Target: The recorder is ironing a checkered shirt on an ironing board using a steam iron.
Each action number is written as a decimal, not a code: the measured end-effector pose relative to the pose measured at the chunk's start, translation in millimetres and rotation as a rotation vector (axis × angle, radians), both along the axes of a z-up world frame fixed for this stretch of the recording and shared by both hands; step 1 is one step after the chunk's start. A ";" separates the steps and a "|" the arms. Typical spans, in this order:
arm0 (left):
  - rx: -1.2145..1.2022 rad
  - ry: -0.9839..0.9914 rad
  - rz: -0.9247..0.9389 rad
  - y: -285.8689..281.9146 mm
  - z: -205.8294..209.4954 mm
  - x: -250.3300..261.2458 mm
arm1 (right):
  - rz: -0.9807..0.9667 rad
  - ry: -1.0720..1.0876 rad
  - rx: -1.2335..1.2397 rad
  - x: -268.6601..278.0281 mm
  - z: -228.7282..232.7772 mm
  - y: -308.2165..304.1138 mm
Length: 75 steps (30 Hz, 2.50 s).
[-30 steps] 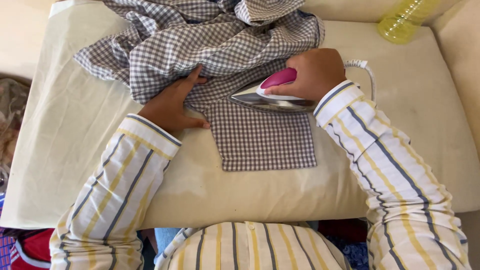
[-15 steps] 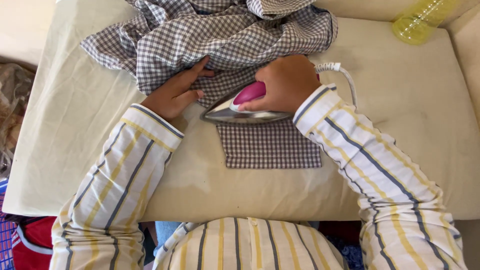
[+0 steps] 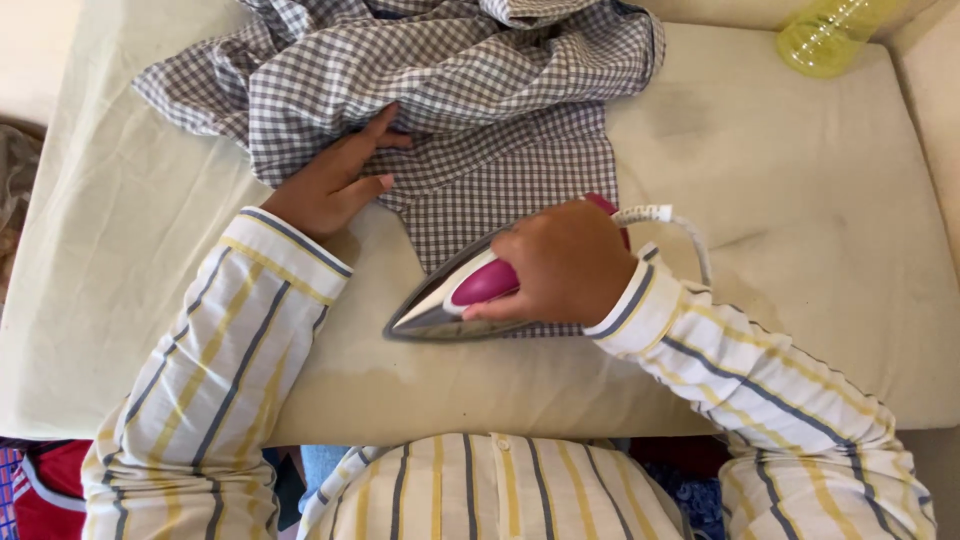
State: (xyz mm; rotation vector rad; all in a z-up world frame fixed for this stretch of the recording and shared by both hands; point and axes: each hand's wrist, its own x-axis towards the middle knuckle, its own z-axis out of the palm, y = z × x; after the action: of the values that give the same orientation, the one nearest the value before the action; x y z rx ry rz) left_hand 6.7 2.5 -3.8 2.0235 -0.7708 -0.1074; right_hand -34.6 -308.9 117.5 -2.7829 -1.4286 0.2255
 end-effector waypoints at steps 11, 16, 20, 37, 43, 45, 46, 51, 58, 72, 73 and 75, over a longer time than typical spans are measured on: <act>0.047 -0.087 0.067 -4.1 1.4 -4.7 | -0.121 -0.176 0.013 -6.9 -15.0 -65.3; 0.047 -0.064 0.086 -4.4 0.0 -4.0 | -0.182 -0.206 0.035 -18.0 -16.8 -67.1; 0.097 -0.085 0.106 -7.7 1.0 -3.2 | -0.075 -0.211 0.107 -34.3 -20.3 -50.0; 0.367 -0.193 0.328 -29.4 3.6 -17.5 | -0.395 -0.236 -0.029 -15.5 -13.8 -140.5; 0.360 -0.167 0.342 -31.0 6.2 -17.5 | -0.396 -0.322 0.099 -14.7 -16.8 -118.9; 0.338 -0.157 0.335 -30.5 5.5 -15.8 | -0.387 -0.372 0.086 -10.1 -22.1 -107.2; 0.339 -0.160 0.334 -30.5 5.9 -15.7 | -0.388 -0.375 0.088 -5.6 -23.1 -98.3; 0.328 -0.123 0.330 -31.3 8.8 -16.3 | -0.419 -0.299 0.104 30.1 -31.2 -63.8; 0.313 -0.025 0.256 -30.6 19.9 -15.3 | -0.632 -0.213 0.042 95.6 -21.9 -72.6; 0.363 -0.046 0.329 -30.5 7.7 -12.3 | -0.490 -0.462 -0.045 116.3 -24.7 -132.2; 0.364 -0.043 0.330 -30.9 8.4 -13.1 | -0.489 -0.459 -0.045 117.3 -24.4 -133.7; 0.354 -0.047 0.341 -32.5 10.8 -13.6 | -0.480 -0.456 -0.085 118.8 -23.4 -137.6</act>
State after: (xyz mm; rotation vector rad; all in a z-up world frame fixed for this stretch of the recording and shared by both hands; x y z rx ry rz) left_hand -6.9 -30.0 6.9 2.4728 -0.4459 0.0024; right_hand 84.2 -446.4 94.1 -3.2757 -0.7448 -0.3824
